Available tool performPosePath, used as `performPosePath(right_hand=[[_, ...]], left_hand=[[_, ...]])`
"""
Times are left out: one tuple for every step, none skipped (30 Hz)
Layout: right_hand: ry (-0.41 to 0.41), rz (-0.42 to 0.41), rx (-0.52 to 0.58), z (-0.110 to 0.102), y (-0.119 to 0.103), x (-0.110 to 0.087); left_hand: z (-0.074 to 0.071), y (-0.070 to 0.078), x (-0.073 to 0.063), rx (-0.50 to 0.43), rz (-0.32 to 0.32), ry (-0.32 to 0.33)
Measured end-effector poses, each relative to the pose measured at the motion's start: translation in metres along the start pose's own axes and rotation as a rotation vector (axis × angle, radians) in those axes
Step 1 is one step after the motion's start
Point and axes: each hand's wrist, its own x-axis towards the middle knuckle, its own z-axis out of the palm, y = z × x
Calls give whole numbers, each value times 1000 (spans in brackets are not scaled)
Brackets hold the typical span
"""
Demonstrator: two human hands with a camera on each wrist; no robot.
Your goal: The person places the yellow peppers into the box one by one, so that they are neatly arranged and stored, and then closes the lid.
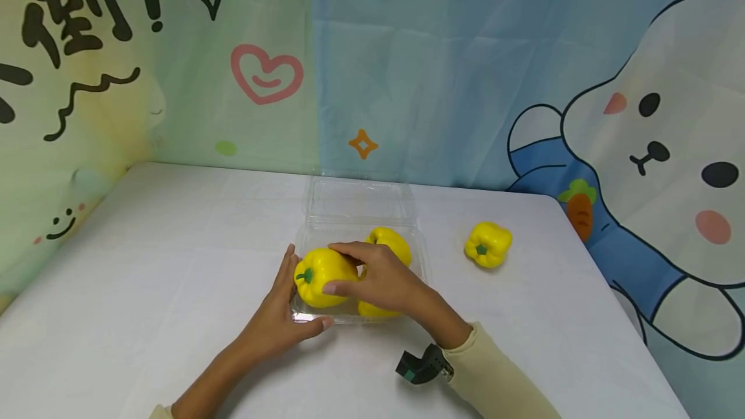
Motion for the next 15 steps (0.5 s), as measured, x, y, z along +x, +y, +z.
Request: performPosePath(right_hand=[[0,10,-4,1,-1,0],[-4,24,-11,2,-1,-1],[-8,36,-23,3,-2,-2],[-13,48,-37,3,-3,-2],[-18,54,-51,4,-4,-3],[-23,55,-68,5,-5,-4],[-28,53,-86,5,-5,-4],[-30,50,-101,6,-6,-5],[-29,45,-114,6,-6,-5],[-26,42,-121,6,-6,-5],[-23,43,-126,7,-6,-6],[-22,47,-130,8,-6,-5],[-20,50,-129,8,-6,-5],[-20,50,-129,9,-6,-5],[-19,50,-129,10,-5,-4]], left_hand=[[0,0,0,-3,-4,-1],[0,0,0,-6,-6,-1],[0,0,1,-8,-6,0],[-1,0,1,-12,-5,0],[-1,0,1,-13,-5,1],[-1,0,1,-13,-5,2],[-1,0,1,-14,-4,2],[-1,0,1,-14,-2,3],[-1,0,1,-15,-1,3],[-1,0,1,-16,0,1],[-1,0,0,-18,-1,1],[-1,0,0,-21,1,0],[-1,0,0,-24,2,0],[-1,0,1,-23,2,-1],[-1,0,0,-23,1,-2]])
